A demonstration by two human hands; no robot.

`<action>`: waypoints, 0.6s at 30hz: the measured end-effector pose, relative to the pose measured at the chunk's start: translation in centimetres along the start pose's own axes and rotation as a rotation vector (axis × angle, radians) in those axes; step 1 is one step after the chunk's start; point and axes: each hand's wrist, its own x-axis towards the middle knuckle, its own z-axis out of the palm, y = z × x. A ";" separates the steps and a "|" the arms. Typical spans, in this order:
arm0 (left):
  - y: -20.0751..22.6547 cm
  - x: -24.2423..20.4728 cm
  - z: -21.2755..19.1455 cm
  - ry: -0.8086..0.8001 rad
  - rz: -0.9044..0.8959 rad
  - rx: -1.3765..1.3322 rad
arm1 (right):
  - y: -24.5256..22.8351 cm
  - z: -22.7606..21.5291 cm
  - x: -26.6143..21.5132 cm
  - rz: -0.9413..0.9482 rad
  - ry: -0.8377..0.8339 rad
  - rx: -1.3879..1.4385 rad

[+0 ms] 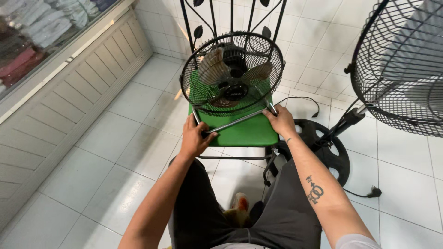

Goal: The person disassembles and reassembles a small electric fan placed on a green chair. They remove the front grille, detach the fan blades, and then reattach the blades and grille in sequence.

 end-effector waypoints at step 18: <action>3.3 0.3 -0.5 0.137 -0.115 0.015 | -4.6 3.1 3.6 -0.019 0.313 -0.108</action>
